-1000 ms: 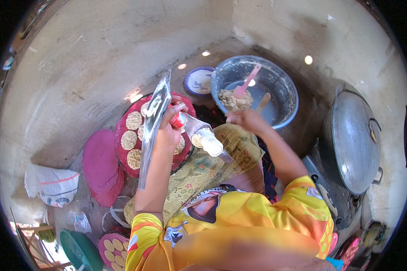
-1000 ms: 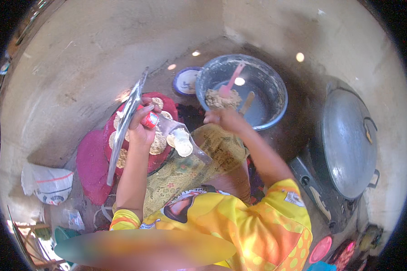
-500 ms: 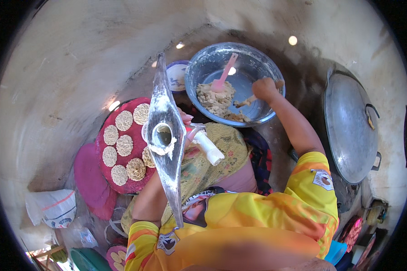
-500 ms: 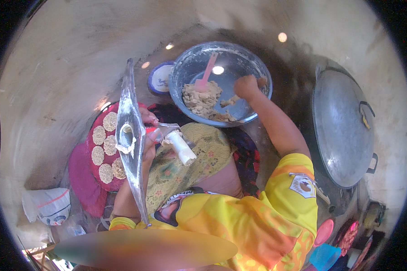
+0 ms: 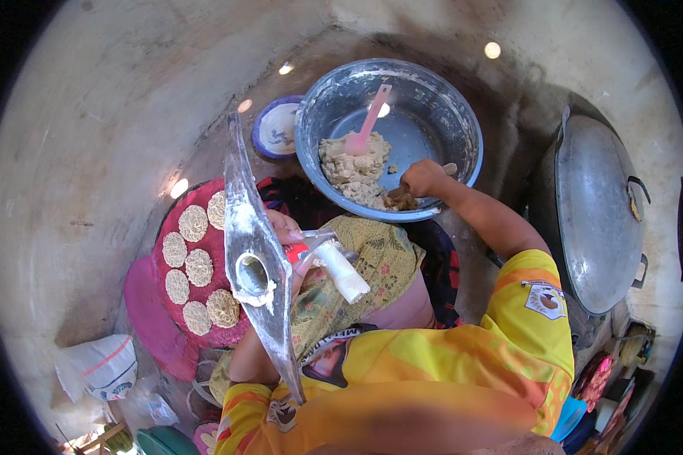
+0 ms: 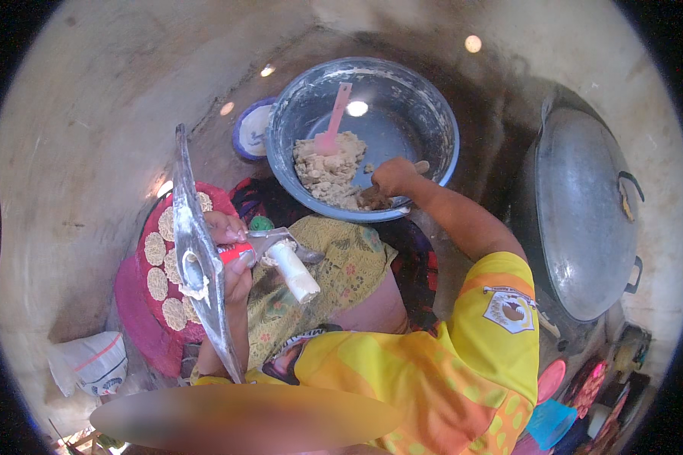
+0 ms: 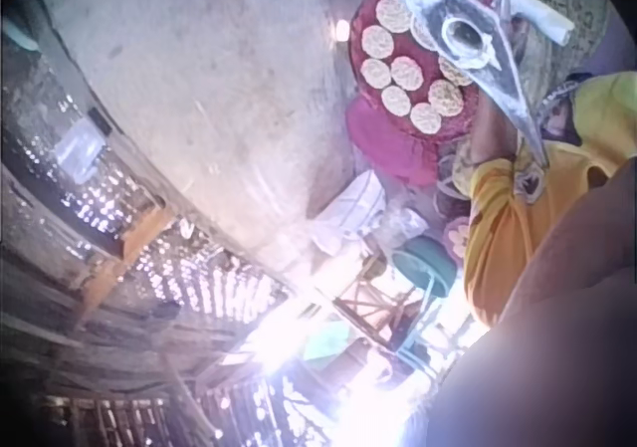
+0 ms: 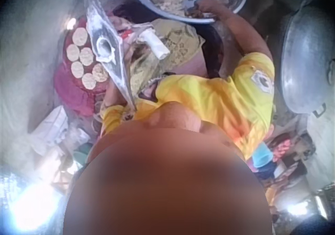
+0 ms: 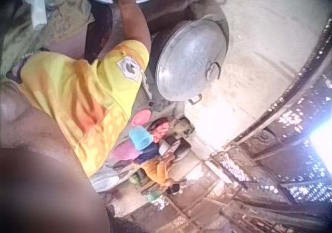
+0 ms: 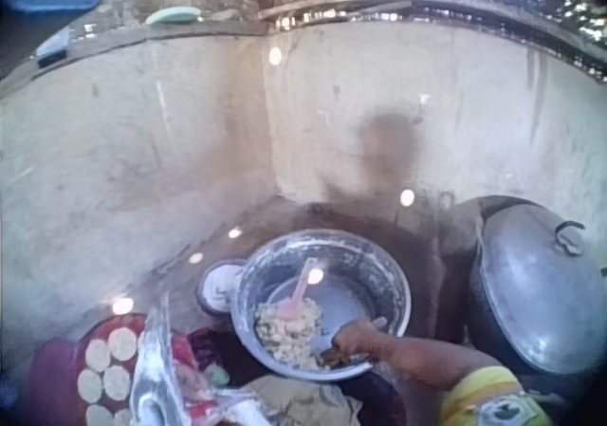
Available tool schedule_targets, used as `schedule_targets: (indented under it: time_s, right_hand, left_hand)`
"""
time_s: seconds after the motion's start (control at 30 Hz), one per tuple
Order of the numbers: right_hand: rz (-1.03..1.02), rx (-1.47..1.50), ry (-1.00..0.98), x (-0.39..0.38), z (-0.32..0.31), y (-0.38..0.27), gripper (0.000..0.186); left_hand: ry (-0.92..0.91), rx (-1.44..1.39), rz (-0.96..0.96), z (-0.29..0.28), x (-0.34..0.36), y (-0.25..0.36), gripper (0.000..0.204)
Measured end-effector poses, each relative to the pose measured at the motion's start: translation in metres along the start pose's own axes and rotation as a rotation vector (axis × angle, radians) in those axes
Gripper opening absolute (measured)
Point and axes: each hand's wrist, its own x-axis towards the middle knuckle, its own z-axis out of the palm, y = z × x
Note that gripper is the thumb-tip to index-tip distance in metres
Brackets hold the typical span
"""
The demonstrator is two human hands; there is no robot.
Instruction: The person scoops dough from a metal bowl and uses a cookie press to extrude patterned cookies onto a pink tray. They repeatedly fill the press, squeeze the handle, and place the formed cookies in rows on the tray.
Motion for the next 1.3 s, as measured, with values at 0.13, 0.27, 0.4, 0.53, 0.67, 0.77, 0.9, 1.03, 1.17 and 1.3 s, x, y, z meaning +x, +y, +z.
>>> schedule_targets:
  time_s: [0.13,0.27,0.4,0.53,0.67,0.77,0.9,1.03,1.17,1.3]
  right_hand:
    - [0.011,0.012,0.051,-0.015,-0.009,-0.011,0.018]
    - [0.027,0.010,0.060,-0.035,-0.033,-0.012,0.015]
    - [0.104,-0.136,0.074,-0.030,-0.051,0.007,0.015]
    - [0.110,-0.170,0.068,0.006,-0.037,0.020,0.017]
    - [0.005,-0.162,0.108,0.028,-0.013,0.015,0.014]
    - [-0.048,-0.130,0.082,0.026,-0.004,0.004,0.014]
    - [-0.026,0.005,0.076,0.013,-0.004,-0.004,0.015]
    - [0.015,0.123,0.080,-0.005,-0.008,-0.005,0.016]
    - [0.082,0.232,0.176,-0.020,-0.011,-0.006,0.015]
    - [0.112,0.222,0.229,-0.030,-0.018,-0.009,0.017]
  left_hand:
    - [-0.074,-0.001,0.064,-0.002,0.007,-0.002,0.033]
    - [-0.131,-0.002,0.061,0.000,0.015,0.004,0.034]
    - [-0.084,-0.031,0.014,0.002,0.019,0.002,0.031]
    - [-0.036,-0.077,0.041,-0.001,0.014,-0.007,0.032]
    - [0.043,-0.069,-0.045,-0.006,0.004,-0.010,0.030]
    - [0.064,-0.069,-0.052,-0.005,0.003,-0.010,0.029]
    - [0.062,-0.085,0.028,-0.001,0.009,-0.010,0.029]
    - [0.002,-0.082,0.028,-0.001,0.014,-0.004,0.030]
    - [-0.039,-0.033,0.022,0.001,0.014,0.002,0.030]
    - [-0.072,-0.044,0.009,0.004,0.012,0.008,0.031]
